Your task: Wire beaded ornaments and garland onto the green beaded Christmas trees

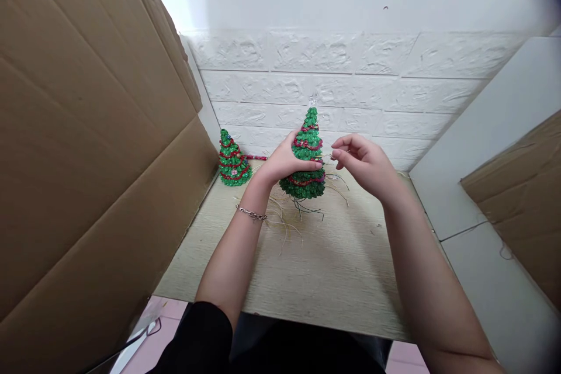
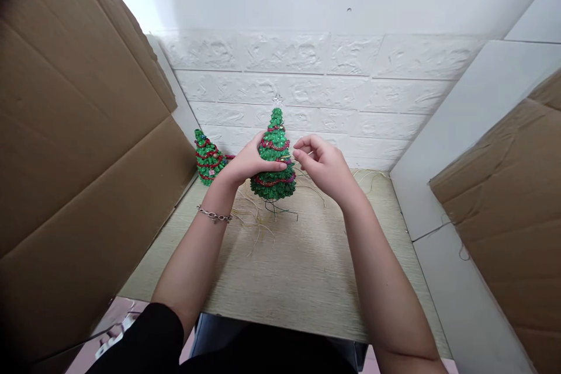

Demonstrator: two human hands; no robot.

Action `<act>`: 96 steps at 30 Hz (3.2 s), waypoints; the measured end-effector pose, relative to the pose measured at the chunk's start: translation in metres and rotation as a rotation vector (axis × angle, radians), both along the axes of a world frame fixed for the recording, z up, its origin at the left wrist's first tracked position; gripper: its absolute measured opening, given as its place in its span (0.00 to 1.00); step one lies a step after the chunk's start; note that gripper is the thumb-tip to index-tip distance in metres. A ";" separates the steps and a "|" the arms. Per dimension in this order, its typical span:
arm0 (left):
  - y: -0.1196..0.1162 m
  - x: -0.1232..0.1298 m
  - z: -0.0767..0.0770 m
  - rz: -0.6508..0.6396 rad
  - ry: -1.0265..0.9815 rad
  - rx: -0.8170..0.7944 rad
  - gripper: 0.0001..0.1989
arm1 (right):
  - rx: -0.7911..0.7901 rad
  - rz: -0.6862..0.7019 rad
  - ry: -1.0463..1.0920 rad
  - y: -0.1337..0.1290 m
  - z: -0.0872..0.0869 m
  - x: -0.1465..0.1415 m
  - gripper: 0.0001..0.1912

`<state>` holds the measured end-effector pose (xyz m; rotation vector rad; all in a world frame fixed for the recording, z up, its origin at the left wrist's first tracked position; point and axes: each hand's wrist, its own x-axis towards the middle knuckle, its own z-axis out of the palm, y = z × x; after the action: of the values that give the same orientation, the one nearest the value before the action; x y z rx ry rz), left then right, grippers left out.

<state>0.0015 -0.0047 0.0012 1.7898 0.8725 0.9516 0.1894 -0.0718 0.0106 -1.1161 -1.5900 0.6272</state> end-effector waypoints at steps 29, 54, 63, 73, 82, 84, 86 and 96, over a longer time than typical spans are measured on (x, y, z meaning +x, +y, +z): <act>-0.002 0.001 0.001 -0.036 -0.012 -0.009 0.49 | 0.056 -0.068 0.068 0.022 -0.031 -0.021 0.20; 0.006 0.008 -0.006 0.137 -0.283 -0.100 0.70 | -0.282 -0.118 0.796 0.048 -0.069 -0.047 0.18; -0.013 0.016 0.013 0.007 -0.426 -0.307 0.65 | -0.457 0.070 1.102 0.049 -0.064 -0.049 0.12; -0.001 0.011 0.004 -0.096 -0.334 -0.206 0.41 | -0.554 0.274 1.096 0.049 -0.057 -0.043 0.16; 0.005 0.020 -0.013 -0.244 -0.388 -0.312 0.36 | -0.815 0.231 1.124 0.038 -0.051 -0.046 0.19; 0.004 0.018 -0.010 -0.235 -0.371 -0.325 0.35 | -0.841 0.213 1.117 0.038 -0.050 -0.046 0.19; 0.001 0.016 -0.006 -0.227 -0.347 -0.334 0.33 | -0.854 0.204 1.116 0.039 -0.049 -0.046 0.18; -0.002 0.022 -0.003 -0.151 -0.435 -0.419 0.29 | -0.719 0.223 0.890 0.059 -0.072 -0.037 0.22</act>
<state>0.0239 -0.0066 -0.0016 1.2115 0.5948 0.9309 0.1526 -0.0127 -0.0616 -0.9223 -0.7041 1.6594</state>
